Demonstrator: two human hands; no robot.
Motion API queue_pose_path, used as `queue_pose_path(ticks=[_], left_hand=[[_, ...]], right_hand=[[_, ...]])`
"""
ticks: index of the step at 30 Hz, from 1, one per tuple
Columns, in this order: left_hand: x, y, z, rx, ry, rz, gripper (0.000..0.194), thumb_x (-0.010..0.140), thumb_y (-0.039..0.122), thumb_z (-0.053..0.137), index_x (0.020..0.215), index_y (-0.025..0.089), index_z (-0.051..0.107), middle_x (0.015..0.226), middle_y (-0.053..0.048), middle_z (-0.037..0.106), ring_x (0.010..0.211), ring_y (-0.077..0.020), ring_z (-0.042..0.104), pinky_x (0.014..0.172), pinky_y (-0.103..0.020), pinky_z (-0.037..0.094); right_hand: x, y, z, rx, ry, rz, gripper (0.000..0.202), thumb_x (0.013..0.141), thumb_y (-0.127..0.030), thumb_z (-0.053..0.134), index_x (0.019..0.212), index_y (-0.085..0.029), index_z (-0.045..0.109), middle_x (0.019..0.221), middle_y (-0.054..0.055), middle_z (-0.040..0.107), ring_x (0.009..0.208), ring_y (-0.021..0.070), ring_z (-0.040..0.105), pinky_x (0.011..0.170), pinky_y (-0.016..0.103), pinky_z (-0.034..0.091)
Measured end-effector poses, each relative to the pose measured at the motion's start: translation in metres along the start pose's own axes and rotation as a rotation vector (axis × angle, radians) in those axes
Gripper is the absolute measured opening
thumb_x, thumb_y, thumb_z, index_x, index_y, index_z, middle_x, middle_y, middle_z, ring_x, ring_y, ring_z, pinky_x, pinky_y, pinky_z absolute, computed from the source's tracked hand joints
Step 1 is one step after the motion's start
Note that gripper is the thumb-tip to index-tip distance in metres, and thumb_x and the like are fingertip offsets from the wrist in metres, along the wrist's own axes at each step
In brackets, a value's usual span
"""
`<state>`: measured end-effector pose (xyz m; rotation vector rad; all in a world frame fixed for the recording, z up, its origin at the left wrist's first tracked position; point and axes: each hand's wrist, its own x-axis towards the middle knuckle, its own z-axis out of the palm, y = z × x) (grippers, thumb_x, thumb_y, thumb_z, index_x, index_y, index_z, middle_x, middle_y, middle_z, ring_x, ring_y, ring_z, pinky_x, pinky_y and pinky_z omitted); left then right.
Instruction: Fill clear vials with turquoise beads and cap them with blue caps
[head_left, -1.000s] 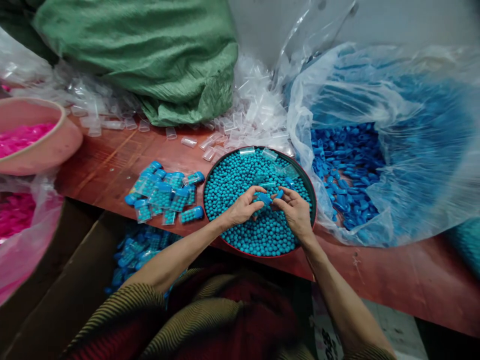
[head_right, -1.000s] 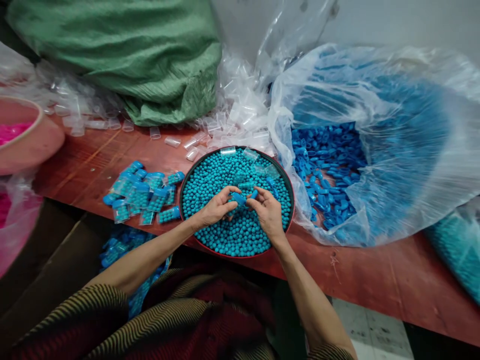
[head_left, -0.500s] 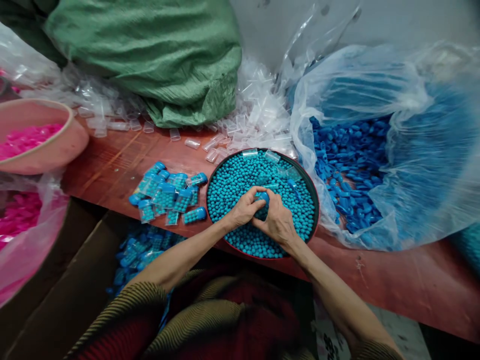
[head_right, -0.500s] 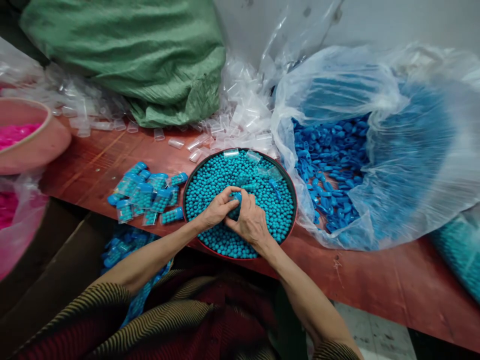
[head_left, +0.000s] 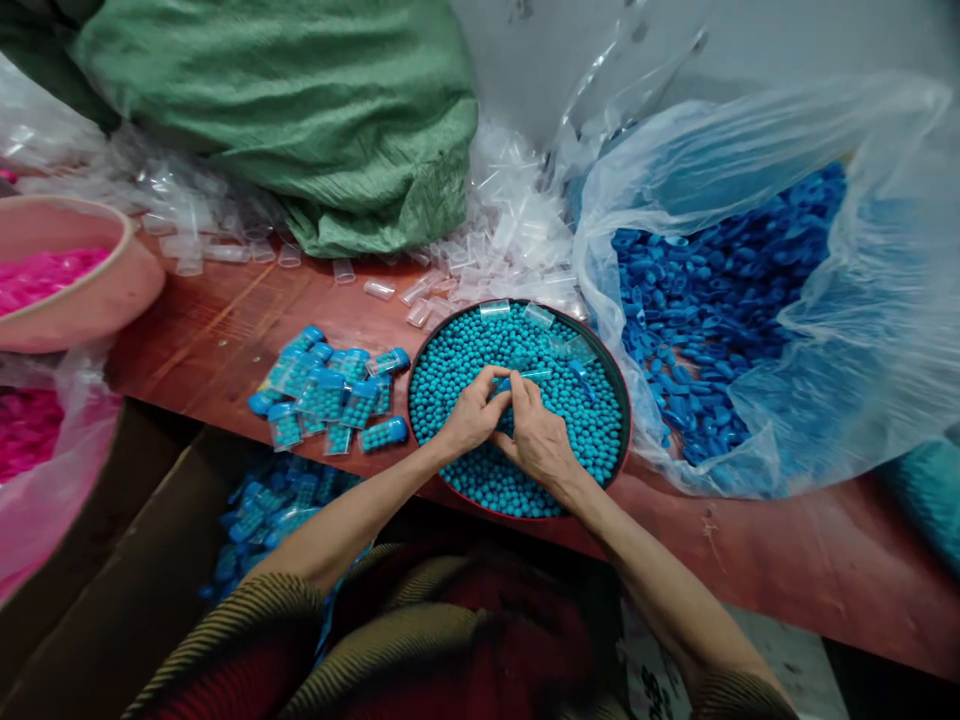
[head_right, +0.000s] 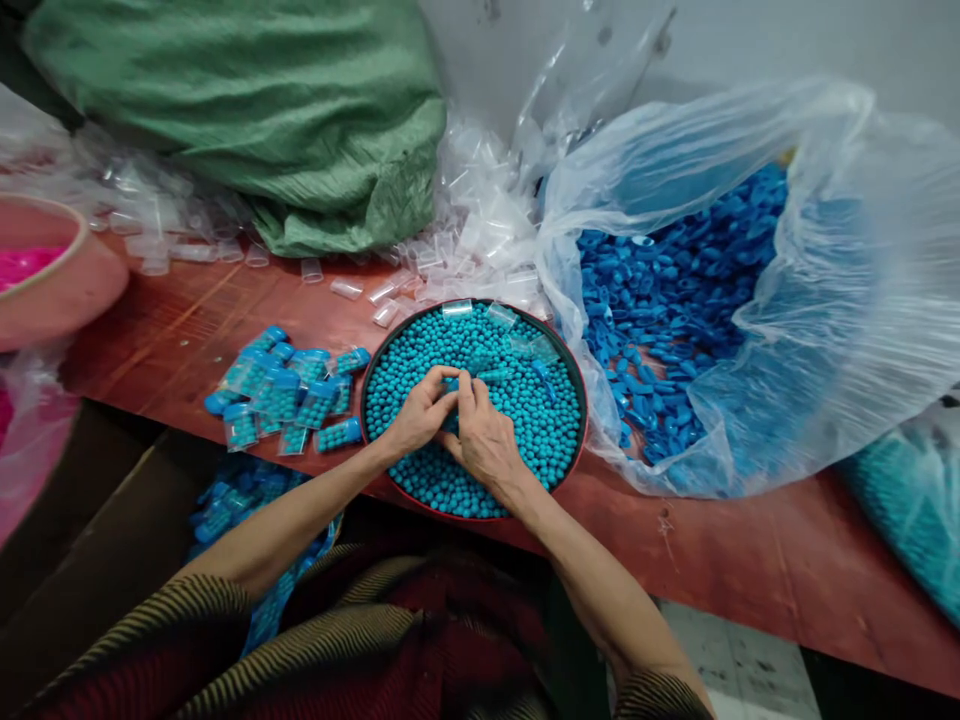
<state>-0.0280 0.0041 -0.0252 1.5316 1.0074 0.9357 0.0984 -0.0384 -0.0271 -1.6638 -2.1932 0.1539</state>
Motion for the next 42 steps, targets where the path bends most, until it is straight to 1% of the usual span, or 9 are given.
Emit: queue_pose_path(ticks=[3, 9, 12, 15, 20, 25, 34, 38, 42], left_hand=[[-0.006, 0.008, -0.031, 0.253, 0.104, 0.063, 0.030, 0.085, 0.029, 0.049, 0.113, 0.018, 0.055, 0.085, -0.001, 0.059, 0.071, -0.0124, 0.052, 0.069, -0.024, 0.042], [-0.015, 0.005, -0.125, 0.703, 0.495, -0.009, 0.037, 0.085, 0.031, 0.048, 0.118, 0.019, 0.057, 0.102, -0.006, 0.064, 0.093, -0.0204, 0.058, 0.087, -0.034, 0.044], [-0.014, 0.000, -0.142, 0.925, 0.662, -0.081, 0.038, 0.083, 0.027, 0.050, 0.119, 0.015, 0.058, 0.104, -0.013, 0.061, 0.101, -0.0276, 0.055, 0.093, -0.043, 0.041], [-0.011, 0.003, -0.120, 0.974, 0.640, 0.002, 0.036, 0.087, 0.025, 0.046, 0.117, 0.012, 0.059, 0.105, -0.016, 0.060, 0.103, -0.0291, 0.055, 0.092, -0.044, 0.041], [0.004, 0.019, -0.032, 0.959, 0.102, 0.163, 0.029, 0.092, 0.026, 0.039, 0.111, 0.020, 0.060, 0.100, -0.008, 0.062, 0.093, -0.0207, 0.060, 0.081, -0.032, 0.046], [0.033, 0.020, 0.028, 1.073, -0.182, 0.120, 0.030, 0.091, 0.030, 0.045, 0.119, 0.022, 0.052, 0.108, -0.007, 0.058, 0.088, -0.0206, 0.063, 0.069, -0.029, 0.047], [0.055, -0.002, 0.039, 1.003, -0.174, -0.011, 0.026, 0.090, 0.027, 0.043, 0.110, 0.020, 0.057, 0.108, -0.009, 0.056, 0.097, -0.0223, 0.060, 0.080, -0.033, 0.047], [0.054, -0.004, 0.028, 0.747, -0.210, 0.015, 0.025, 0.089, 0.023, 0.042, 0.107, 0.017, 0.059, 0.103, -0.007, 0.061, 0.097, -0.0194, 0.058, 0.088, -0.031, 0.044], [0.051, -0.013, 0.016, 0.447, -0.214, -0.073, 0.023, 0.083, 0.021, 0.047, 0.103, 0.014, 0.058, 0.081, 0.000, 0.059, 0.077, -0.0148, 0.056, 0.076, -0.027, 0.045]], right_hand=[[-0.003, 0.018, -0.014, 0.000, 0.037, 0.042, 0.060, 0.086, -0.042, 0.050, 0.139, -0.015, 0.038, 0.128, 0.019, 0.052, 0.095, 0.0283, 0.063, 0.065, 0.036, 0.054], [0.008, 0.107, -0.028, -0.023, 0.159, 0.306, 0.037, 0.089, -0.032, 0.043, 0.116, -0.013, 0.060, 0.106, 0.016, 0.067, 0.097, 0.0284, 0.061, 0.086, 0.044, 0.047], [0.022, 0.127, -0.025, -0.114, 0.085, 0.415, 0.033, 0.088, -0.031, 0.045, 0.110, -0.012, 0.063, 0.102, 0.018, 0.068, 0.094, 0.0284, 0.062, 0.082, 0.041, 0.045], [0.035, 0.124, -0.020, -0.208, 0.006, 0.427, 0.029, 0.090, -0.032, 0.046, 0.101, -0.013, 0.065, 0.093, 0.016, 0.068, 0.089, 0.0257, 0.062, 0.077, 0.036, 0.044], [0.040, 0.109, -0.016, -0.370, -0.186, 0.425, 0.029, 0.091, -0.036, 0.046, 0.100, -0.014, 0.063, 0.100, 0.015, 0.065, 0.092, 0.0254, 0.061, 0.071, 0.032, 0.041], [0.036, 0.104, -0.020, -0.428, -0.286, 0.385, 0.030, 0.091, -0.039, 0.047, 0.106, -0.017, 0.059, 0.103, 0.012, 0.065, 0.095, 0.0242, 0.060, 0.073, 0.030, 0.040], [0.023, 0.101, -0.021, -0.202, -0.245, 0.366, 0.033, 0.093, -0.029, 0.044, 0.123, -0.015, 0.050, 0.102, 0.011, 0.069, 0.097, 0.0229, 0.063, 0.076, 0.028, 0.043], [0.016, 0.104, -0.021, -0.190, -0.250, 0.306, 0.028, 0.094, -0.023, 0.039, 0.117, -0.015, 0.053, 0.112, 0.012, 0.063, 0.102, 0.0212, 0.060, 0.081, 0.027, 0.043], [0.010, 0.108, -0.020, -0.255, -0.353, 0.232, 0.026, 0.092, -0.024, 0.042, 0.112, -0.015, 0.055, 0.106, 0.014, 0.060, 0.087, 0.0216, 0.063, 0.072, 0.028, 0.044]])
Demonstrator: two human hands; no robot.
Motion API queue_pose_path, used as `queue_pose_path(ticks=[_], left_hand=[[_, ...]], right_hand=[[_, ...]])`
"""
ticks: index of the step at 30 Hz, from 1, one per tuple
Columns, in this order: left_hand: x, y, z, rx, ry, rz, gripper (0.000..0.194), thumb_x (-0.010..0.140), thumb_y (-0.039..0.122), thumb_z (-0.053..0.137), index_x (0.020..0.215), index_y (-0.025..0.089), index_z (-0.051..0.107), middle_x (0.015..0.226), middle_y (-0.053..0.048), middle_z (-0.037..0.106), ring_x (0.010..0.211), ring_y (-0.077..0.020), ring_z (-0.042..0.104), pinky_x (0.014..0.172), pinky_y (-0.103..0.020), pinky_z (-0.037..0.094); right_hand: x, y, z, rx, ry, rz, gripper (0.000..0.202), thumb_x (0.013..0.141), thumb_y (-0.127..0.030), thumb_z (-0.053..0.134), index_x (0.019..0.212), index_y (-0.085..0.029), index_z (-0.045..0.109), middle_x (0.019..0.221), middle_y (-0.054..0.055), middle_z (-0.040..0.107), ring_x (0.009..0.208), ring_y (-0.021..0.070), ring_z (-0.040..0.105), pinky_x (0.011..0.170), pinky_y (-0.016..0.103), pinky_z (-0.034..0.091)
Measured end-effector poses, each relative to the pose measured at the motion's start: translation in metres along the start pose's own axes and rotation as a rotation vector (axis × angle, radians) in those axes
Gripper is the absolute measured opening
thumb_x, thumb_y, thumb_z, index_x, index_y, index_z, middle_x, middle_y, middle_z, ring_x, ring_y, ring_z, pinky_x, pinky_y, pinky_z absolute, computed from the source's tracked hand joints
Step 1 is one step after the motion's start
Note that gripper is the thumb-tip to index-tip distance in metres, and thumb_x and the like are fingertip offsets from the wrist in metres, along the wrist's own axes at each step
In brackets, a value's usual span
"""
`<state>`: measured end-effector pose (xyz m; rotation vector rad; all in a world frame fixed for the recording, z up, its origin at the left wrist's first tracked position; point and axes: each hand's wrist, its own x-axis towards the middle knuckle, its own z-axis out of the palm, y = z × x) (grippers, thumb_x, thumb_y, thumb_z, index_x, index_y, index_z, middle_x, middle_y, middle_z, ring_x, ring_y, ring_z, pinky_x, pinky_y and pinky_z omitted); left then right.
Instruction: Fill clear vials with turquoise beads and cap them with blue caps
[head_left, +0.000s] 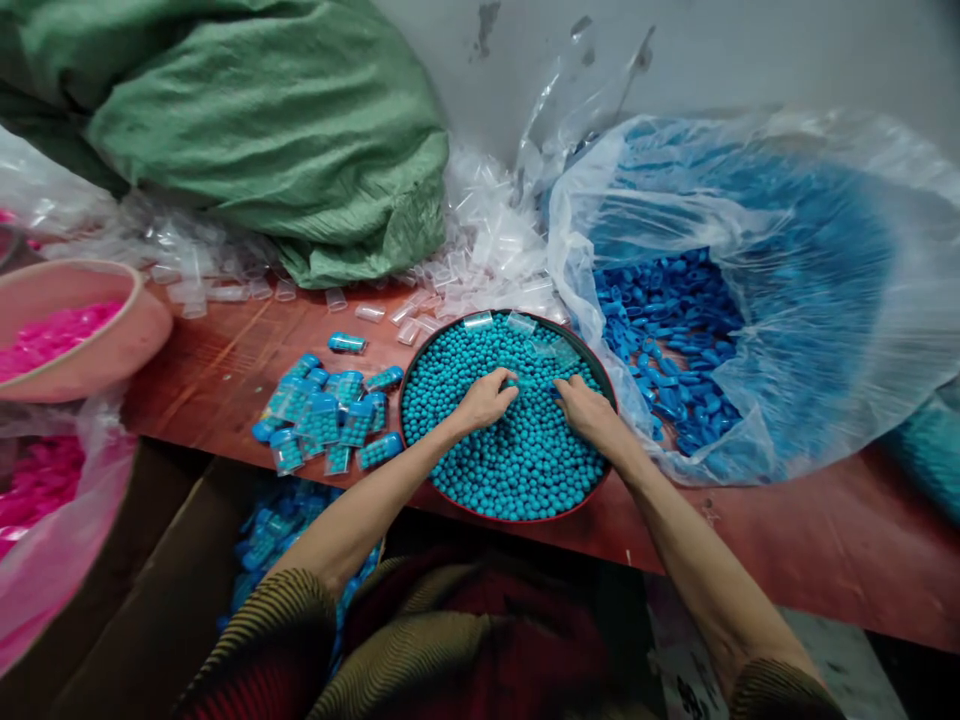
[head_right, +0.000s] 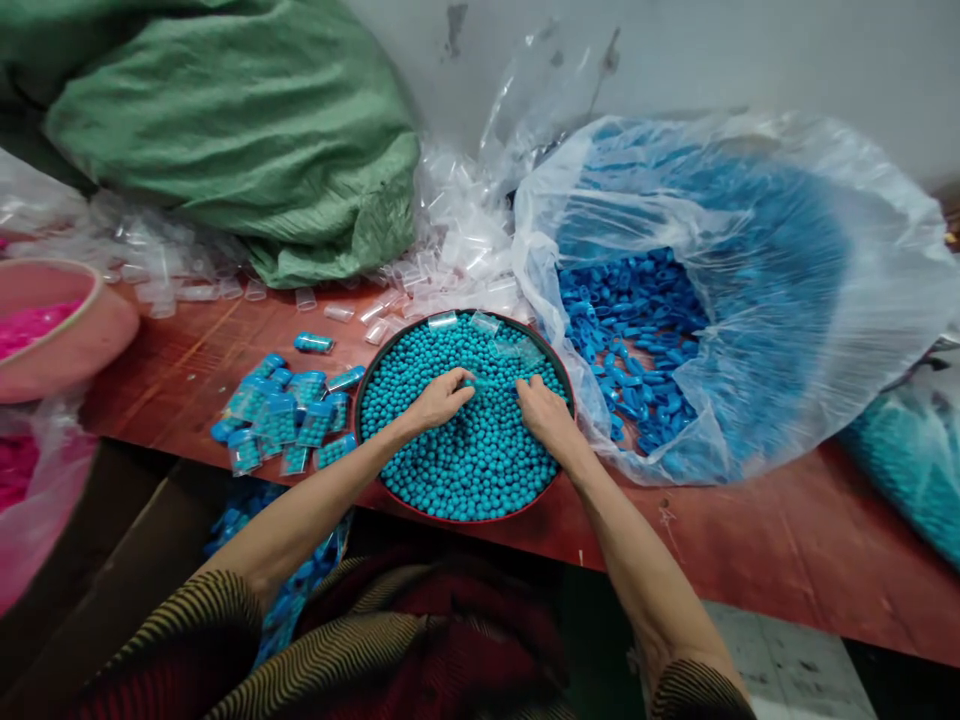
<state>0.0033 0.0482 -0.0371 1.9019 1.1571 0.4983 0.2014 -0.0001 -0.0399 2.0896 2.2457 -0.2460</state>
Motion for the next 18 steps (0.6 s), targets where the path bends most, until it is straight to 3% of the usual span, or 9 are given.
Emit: queue_pose_path(ticks=[3, 7, 12, 16, 18], left_hand=[[-0.003, -0.009, 0.001, -0.170, 0.000, -0.063, 0.023, 0.078, 0.023, 0.051, 0.099, 0.014, 0.057, 0.072, 0.003, 0.053, 0.068, -0.0123, 0.052, 0.066, -0.024, 0.044], [-0.008, -0.011, 0.002, -0.279, -0.017, -0.049, 0.020, 0.078, 0.026, 0.052, 0.094, 0.014, 0.055, 0.068, 0.005, 0.048, 0.063, -0.0105, 0.047, 0.060, -0.022, 0.040], [-0.022, -0.003, 0.000, -0.388, -0.077, 0.041, 0.021, 0.079, 0.022, 0.049, 0.099, 0.016, 0.052, 0.071, 0.004, 0.050, 0.059, -0.0089, 0.046, 0.056, -0.021, 0.041], [-0.032, 0.003, 0.003, -0.469, -0.104, 0.062, 0.032, 0.081, 0.021, 0.047, 0.113, 0.015, 0.049, 0.070, 0.004, 0.052, 0.053, -0.0079, 0.046, 0.050, -0.020, 0.041], [-0.034, 0.005, 0.005, -0.504, -0.122, 0.030, 0.038, 0.082, 0.023, 0.047, 0.119, 0.014, 0.047, 0.070, 0.003, 0.051, 0.051, -0.0079, 0.047, 0.047, -0.020, 0.041]], right_hand=[[0.001, 0.003, -0.003, 0.090, 0.069, -0.006, 0.026, 0.090, -0.021, 0.044, 0.111, -0.013, 0.057, 0.103, 0.015, 0.063, 0.090, 0.0235, 0.063, 0.077, 0.031, 0.045], [0.001, -0.010, -0.015, 0.488, 0.213, -0.050, 0.037, 0.090, -0.025, 0.042, 0.123, -0.015, 0.054, 0.096, 0.010, 0.069, 0.086, 0.0216, 0.065, 0.077, 0.032, 0.048], [-0.002, -0.034, -0.023, 0.776, 0.218, -0.205, 0.033, 0.086, -0.031, 0.045, 0.107, -0.019, 0.067, 0.087, 0.005, 0.071, 0.084, 0.0199, 0.065, 0.075, 0.032, 0.050], [-0.003, -0.037, -0.020, 0.920, 0.143, -0.152, 0.036, 0.084, -0.035, 0.047, 0.105, -0.017, 0.070, 0.067, 0.002, 0.067, 0.060, 0.0163, 0.060, 0.061, 0.029, 0.049], [-0.005, -0.037, -0.019, 0.954, 0.169, -0.103, 0.037, 0.083, -0.037, 0.048, 0.103, -0.016, 0.070, 0.066, 0.001, 0.067, 0.054, 0.0151, 0.058, 0.058, 0.028, 0.048]])
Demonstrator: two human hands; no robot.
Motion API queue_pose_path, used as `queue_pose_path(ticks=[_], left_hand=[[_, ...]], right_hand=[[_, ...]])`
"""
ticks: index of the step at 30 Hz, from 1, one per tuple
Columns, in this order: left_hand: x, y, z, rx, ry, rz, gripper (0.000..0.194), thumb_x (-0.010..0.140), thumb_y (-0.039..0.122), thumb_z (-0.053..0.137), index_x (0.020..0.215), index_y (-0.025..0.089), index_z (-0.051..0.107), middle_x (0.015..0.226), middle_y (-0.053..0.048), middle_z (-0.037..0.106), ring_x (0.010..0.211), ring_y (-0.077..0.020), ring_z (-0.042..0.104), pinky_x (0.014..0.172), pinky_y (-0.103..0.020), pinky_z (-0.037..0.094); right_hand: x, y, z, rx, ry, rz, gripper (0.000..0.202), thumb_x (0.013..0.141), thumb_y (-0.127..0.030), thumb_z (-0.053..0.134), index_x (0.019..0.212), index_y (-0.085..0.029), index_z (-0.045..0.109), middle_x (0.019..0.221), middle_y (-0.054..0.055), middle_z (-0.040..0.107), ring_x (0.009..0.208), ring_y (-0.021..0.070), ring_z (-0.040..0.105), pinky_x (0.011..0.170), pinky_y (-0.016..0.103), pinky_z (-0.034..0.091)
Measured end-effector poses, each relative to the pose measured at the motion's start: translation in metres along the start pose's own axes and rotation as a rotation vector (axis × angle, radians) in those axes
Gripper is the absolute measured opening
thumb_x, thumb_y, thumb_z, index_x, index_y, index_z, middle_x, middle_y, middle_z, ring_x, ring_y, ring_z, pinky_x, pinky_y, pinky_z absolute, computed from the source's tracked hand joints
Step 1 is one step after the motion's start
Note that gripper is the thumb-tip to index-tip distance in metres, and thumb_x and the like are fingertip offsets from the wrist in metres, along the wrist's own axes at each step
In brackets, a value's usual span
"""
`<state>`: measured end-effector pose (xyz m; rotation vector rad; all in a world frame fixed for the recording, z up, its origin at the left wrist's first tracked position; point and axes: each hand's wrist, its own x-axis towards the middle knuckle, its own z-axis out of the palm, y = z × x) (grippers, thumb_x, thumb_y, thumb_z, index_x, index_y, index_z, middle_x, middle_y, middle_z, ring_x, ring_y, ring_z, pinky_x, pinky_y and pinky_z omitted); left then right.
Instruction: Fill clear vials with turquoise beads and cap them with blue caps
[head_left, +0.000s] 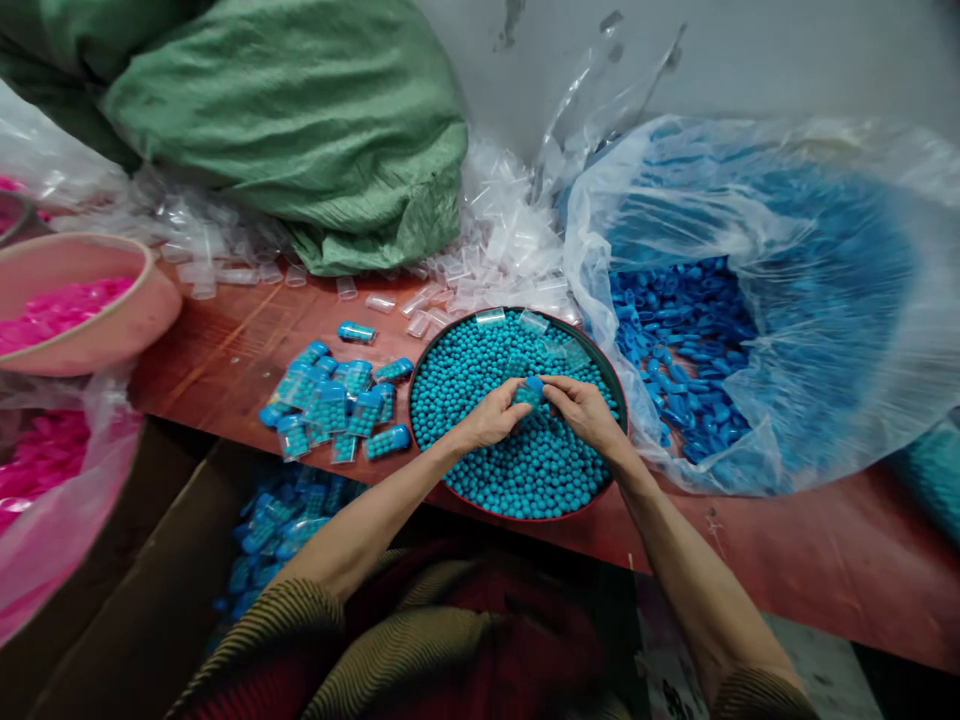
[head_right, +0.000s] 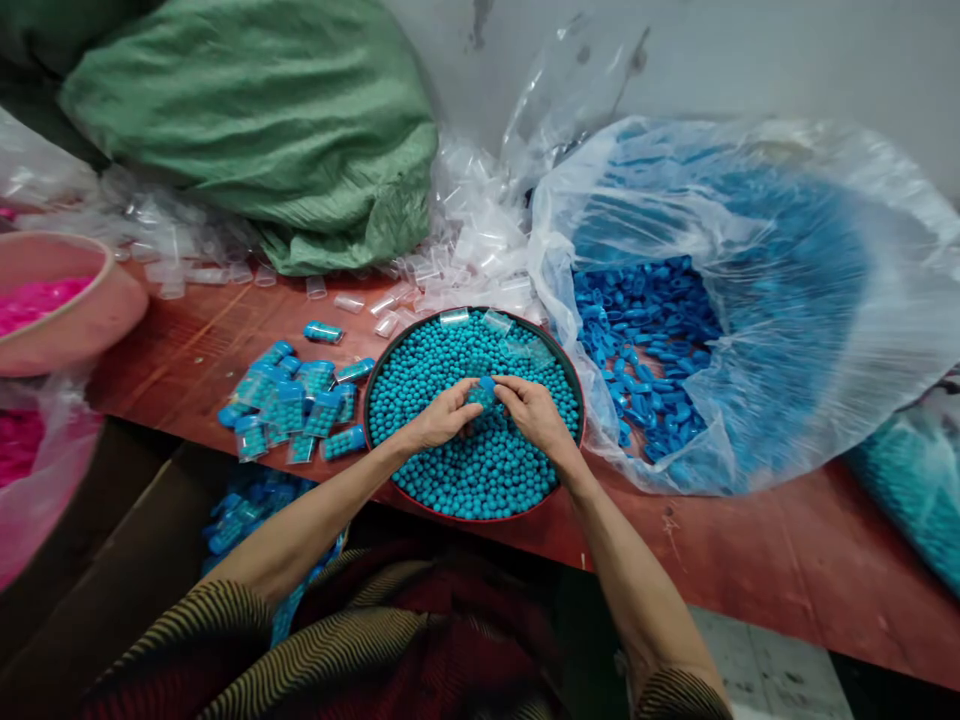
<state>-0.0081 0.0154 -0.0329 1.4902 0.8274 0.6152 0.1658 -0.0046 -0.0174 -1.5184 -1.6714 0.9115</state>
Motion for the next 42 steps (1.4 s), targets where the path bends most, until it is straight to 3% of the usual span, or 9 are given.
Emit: queue_pose_path(ticks=[7, 12, 15, 21, 25, 32, 36, 39, 42], left_hand=[[-0.001, -0.001, 0.001, -0.094, -0.022, -0.042, 0.047, 0.080, 0.024, 0.048, 0.126, 0.014, 0.047, 0.071, 0.002, 0.054, 0.050, -0.0089, 0.053, 0.041, -0.019, 0.043], [-0.004, 0.000, 0.001, -0.148, -0.028, -0.023, 0.049, 0.082, 0.026, 0.049, 0.129, 0.012, 0.046, 0.058, 0.005, 0.049, 0.043, -0.0058, 0.043, 0.039, -0.016, 0.033], [-0.006, 0.002, 0.001, -0.166, -0.003, -0.035, 0.057, 0.082, 0.026, 0.051, 0.135, 0.012, 0.040, 0.056, 0.007, 0.046, 0.043, -0.0054, 0.041, 0.042, -0.016, 0.034], [-0.007, 0.000, 0.001, -0.180, 0.000, -0.057, 0.062, 0.081, 0.027, 0.053, 0.140, 0.018, 0.034, 0.064, 0.006, 0.045, 0.044, -0.0046, 0.041, 0.041, -0.017, 0.034], [-0.007, 0.000, 0.002, -0.193, 0.027, -0.037, 0.057, 0.078, 0.023, 0.053, 0.133, 0.019, 0.041, 0.070, 0.004, 0.047, 0.045, -0.0039, 0.041, 0.041, -0.016, 0.036], [-0.008, 0.000, 0.006, -0.228, 0.084, -0.041, 0.038, 0.076, 0.024, 0.053, 0.114, 0.016, 0.050, 0.066, 0.005, 0.046, 0.044, -0.0044, 0.036, 0.039, -0.016, 0.035], [-0.009, 0.001, 0.003, -0.192, 0.047, -0.084, 0.037, 0.078, 0.026, 0.053, 0.114, 0.018, 0.049, 0.063, 0.006, 0.043, 0.044, -0.0045, 0.036, 0.039, -0.016, 0.035], [-0.010, 0.005, 0.002, -0.195, -0.057, -0.091, 0.038, 0.080, 0.028, 0.054, 0.117, 0.019, 0.048, 0.064, 0.007, 0.042, 0.043, -0.0036, 0.036, 0.039, -0.016, 0.035], [-0.012, 0.008, 0.003, -0.190, -0.100, -0.076, 0.040, 0.082, 0.028, 0.051, 0.121, 0.020, 0.045, 0.068, 0.006, 0.045, 0.044, -0.0036, 0.038, 0.040, -0.015, 0.036]], right_hand=[[-0.010, -0.011, 0.005, -0.134, 0.132, -0.103, 0.026, 0.083, -0.034, 0.053, 0.091, -0.021, 0.074, 0.090, 0.005, 0.074, 0.085, 0.0198, 0.066, 0.080, 0.031, 0.050], [-0.015, -0.014, 0.014, -0.052, 0.206, 0.000, 0.030, 0.085, -0.039, 0.052, 0.093, -0.019, 0.073, 0.066, 0.001, 0.069, 0.059, 0.0154, 0.061, 0.062, 0.027, 0.049], [-0.018, -0.014, 0.020, -0.035, 0.250, 0.035, 0.029, 0.084, -0.039, 0.053, 0.089, -0.019, 0.074, 0.061, 0.000, 0.066, 0.062, 0.0157, 0.061, 0.062, 0.026, 0.048], [-0.021, -0.014, 0.021, -0.062, 0.234, 0.022, 0.031, 0.085, -0.038, 0.051, 0.094, -0.018, 0.073, 0.071, 0.003, 0.069, 0.070, 0.0172, 0.064, 0.067, 0.027, 0.049], [-0.023, -0.008, 0.011, -0.123, 0.109, -0.082, 0.031, 0.085, -0.035, 0.049, 0.100, -0.020, 0.072, 0.081, 0.004, 0.072, 0.073, 0.0179, 0.064, 0.070, 0.030, 0.050], [-0.022, -0.003, 0.006, -0.206, -0.045, -0.184, 0.031, 0.086, -0.030, 0.047, 0.104, -0.021, 0.070, 0.074, 0.002, 0.068, 0.066, 0.0161, 0.061, 0.066, 0.028, 0.049], [-0.022, 0.000, -0.002, -0.238, -0.112, -0.221, 0.028, 0.084, -0.027, 0.052, 0.105, -0.023, 0.069, 0.086, 0.005, 0.067, 0.079, 0.0177, 0.062, 0.076, 0.032, 0.050], [-0.022, 0.006, -0.012, -0.097, -0.099, -0.132, 0.026, 0.078, -0.034, 0.062, 0.101, -0.023, 0.070, 0.089, 0.004, 0.066, 0.080, 0.0175, 0.062, 0.075, 0.033, 0.051], [-0.021, 0.012, -0.014, 0.202, 0.007, 0.060, 0.047, 0.069, -0.041, 0.071, 0.110, -0.020, 0.064, 0.084, 0.003, 0.066, 0.068, 0.0153, 0.061, 0.064, 0.031, 0.053]])
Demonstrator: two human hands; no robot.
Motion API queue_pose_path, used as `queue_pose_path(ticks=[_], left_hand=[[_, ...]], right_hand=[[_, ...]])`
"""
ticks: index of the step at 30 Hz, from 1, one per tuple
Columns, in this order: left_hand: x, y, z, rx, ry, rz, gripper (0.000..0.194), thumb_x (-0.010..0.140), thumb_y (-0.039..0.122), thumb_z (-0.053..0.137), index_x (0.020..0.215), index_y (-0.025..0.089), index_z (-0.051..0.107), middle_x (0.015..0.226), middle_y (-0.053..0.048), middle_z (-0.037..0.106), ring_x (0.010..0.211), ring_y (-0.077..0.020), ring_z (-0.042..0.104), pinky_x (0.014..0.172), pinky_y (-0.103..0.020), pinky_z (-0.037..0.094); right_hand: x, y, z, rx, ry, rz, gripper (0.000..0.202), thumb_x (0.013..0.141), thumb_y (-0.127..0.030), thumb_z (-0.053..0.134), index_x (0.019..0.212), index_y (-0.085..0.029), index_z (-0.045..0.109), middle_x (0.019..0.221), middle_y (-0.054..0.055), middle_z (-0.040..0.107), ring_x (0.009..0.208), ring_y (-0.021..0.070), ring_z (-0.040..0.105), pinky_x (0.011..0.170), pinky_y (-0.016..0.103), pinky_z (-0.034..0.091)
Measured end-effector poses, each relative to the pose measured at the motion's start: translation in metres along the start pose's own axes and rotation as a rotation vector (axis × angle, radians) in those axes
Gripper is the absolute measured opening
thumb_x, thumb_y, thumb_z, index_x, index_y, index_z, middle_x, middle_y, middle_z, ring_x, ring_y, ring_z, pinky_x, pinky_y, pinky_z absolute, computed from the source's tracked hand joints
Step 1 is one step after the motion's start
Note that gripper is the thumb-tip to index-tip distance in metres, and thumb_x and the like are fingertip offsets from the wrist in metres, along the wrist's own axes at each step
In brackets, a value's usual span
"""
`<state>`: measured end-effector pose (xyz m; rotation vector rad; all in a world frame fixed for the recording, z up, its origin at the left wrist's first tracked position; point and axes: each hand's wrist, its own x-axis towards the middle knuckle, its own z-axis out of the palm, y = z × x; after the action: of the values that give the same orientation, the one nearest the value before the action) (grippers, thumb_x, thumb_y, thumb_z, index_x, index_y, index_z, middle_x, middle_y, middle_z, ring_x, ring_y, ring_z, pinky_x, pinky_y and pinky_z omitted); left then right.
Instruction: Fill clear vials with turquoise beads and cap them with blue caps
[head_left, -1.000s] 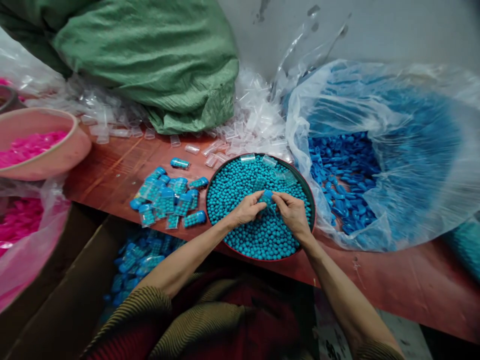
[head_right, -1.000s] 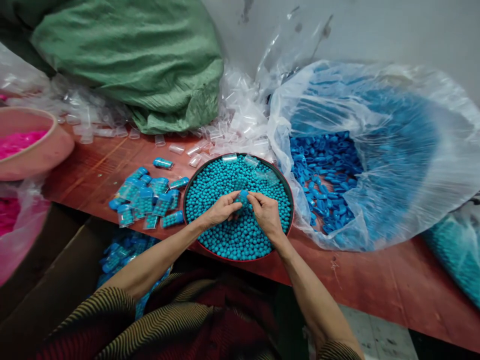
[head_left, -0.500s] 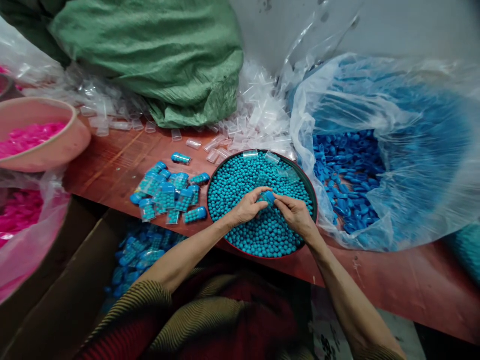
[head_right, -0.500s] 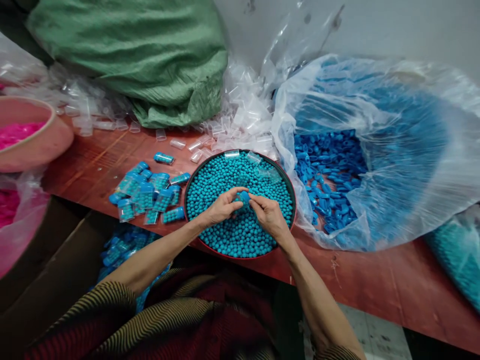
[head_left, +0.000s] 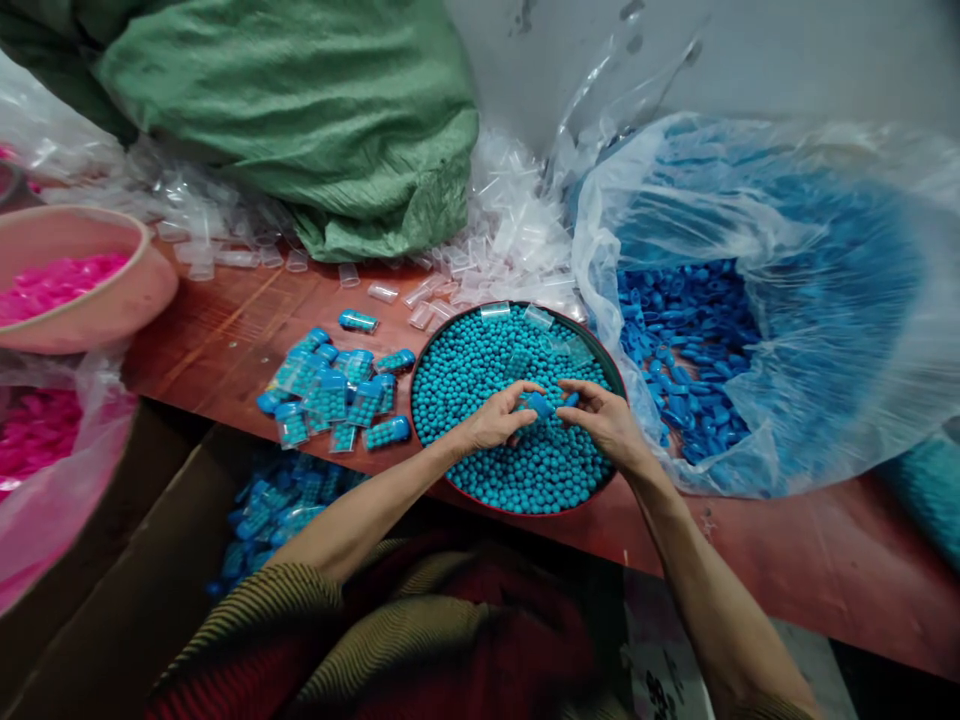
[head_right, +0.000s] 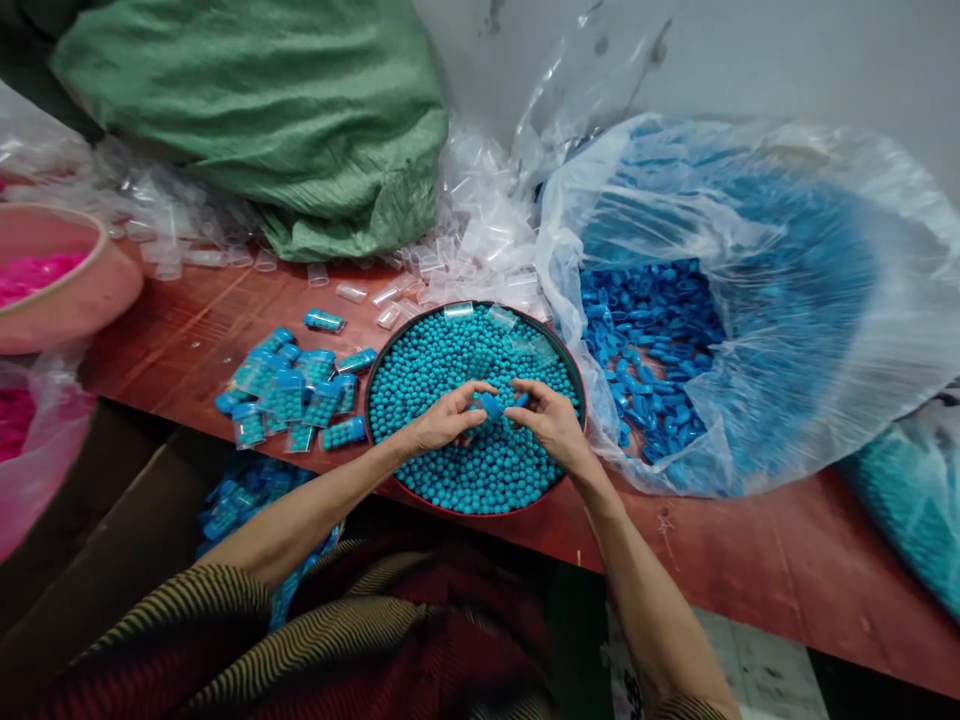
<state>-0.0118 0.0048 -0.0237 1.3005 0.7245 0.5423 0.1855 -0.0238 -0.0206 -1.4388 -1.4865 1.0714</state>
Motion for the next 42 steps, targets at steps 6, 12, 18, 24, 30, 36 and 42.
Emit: queue_pose_path(ticks=[6, 12, 18, 24, 30, 36, 42], left_hand=[[0.000, -0.005, 0.001, 0.078, 0.058, 0.061, 0.059, 0.083, 0.028, 0.050, 0.140, 0.023, 0.033, 0.068, 0.005, 0.044, 0.046, -0.0057, 0.039, 0.044, -0.018, 0.037], [0.004, -0.010, 0.001, 0.095, 0.175, 0.129, 0.056, 0.080, 0.024, 0.052, 0.135, 0.016, 0.042, 0.069, 0.004, 0.048, 0.056, -0.0079, 0.039, 0.056, -0.021, 0.037], [0.006, -0.007, 0.003, -0.014, 0.181, 0.117, 0.039, 0.079, 0.019, 0.052, 0.117, 0.013, 0.051, 0.078, 0.001, 0.055, 0.068, -0.0098, 0.049, 0.065, -0.021, 0.042], [0.005, -0.007, 0.003, -0.095, 0.270, 0.057, 0.024, 0.077, 0.019, 0.056, 0.101, 0.015, 0.053, 0.063, 0.006, 0.050, 0.057, -0.0071, 0.046, 0.058, -0.018, 0.037], [0.008, -0.014, 0.001, 0.003, 0.284, 0.066, 0.021, 0.079, 0.024, 0.054, 0.099, 0.016, 0.051, 0.060, 0.007, 0.045, 0.053, -0.0069, 0.041, 0.054, -0.019, 0.034], [-0.009, -0.003, -0.029, 0.396, 0.400, 0.203, 0.031, 0.084, 0.028, 0.049, 0.113, 0.018, 0.052, 0.080, 0.001, 0.057, 0.069, -0.0120, 0.052, 0.067, -0.024, 0.043], [-0.075, 0.022, -0.106, 0.831, 0.834, 0.063, 0.039, 0.084, 0.031, 0.047, 0.121, 0.018, 0.054, 0.100, -0.006, 0.064, 0.087, -0.0201, 0.059, 0.082, -0.033, 0.046]], right_hand=[[-0.001, -0.003, 0.024, -0.071, 0.081, -0.034, 0.046, 0.079, -0.043, 0.058, 0.119, -0.019, 0.058, 0.103, 0.009, 0.069, 0.093, 0.0228, 0.065, 0.084, 0.041, 0.052], [-0.013, -0.013, 0.051, -0.605, -0.005, -0.155, 0.084, 0.076, -0.046, 0.063, 0.144, -0.011, 0.026, 0.132, 0.023, 0.048, 0.111, 0.0333, 0.057, 0.083, 0.047, 0.051], [-0.013, -0.020, 0.064, -0.858, 0.074, -0.143, 0.079, 0.076, -0.046, 0.060, 0.138, -0.005, 0.031, 0.116, 0.025, 0.054, 0.090, 0.0324, 0.063, 0.064, 0.039, 0.052], [-0.005, -0.017, 0.071, -0.872, 0.057, -0.196, 0.075, 0.072, -0.050, 0.060, 0.129, -0.006, 0.040, 0.107, 0.021, 0.057, 0.084, 0.0299, 0.062, 0.063, 0.037, 0.051], [-0.004, -0.014, 0.076, -0.831, 0.043, -0.173, 0.077, 0.074, -0.050, 0.060, 0.132, -0.006, 0.038, 0.112, 0.022, 0.056, 0.090, 0.0317, 0.062, 0.067, 0.039, 0.051], [0.006, -0.025, 0.054, -0.800, -0.130, -0.201, 0.076, 0.082, -0.047, 0.056, 0.144, -0.014, 0.028, 0.129, 0.020, 0.051, 0.086, 0.0262, 0.065, 0.068, 0.038, 0.053], [0.041, 0.004, 0.004, -0.773, 0.172, -0.182, 0.036, 0.087, -0.032, 0.049, 0.116, -0.015, 0.061, 0.103, 0.013, 0.068, 0.093, 0.0272, 0.064, 0.085, 0.043, 0.050]])
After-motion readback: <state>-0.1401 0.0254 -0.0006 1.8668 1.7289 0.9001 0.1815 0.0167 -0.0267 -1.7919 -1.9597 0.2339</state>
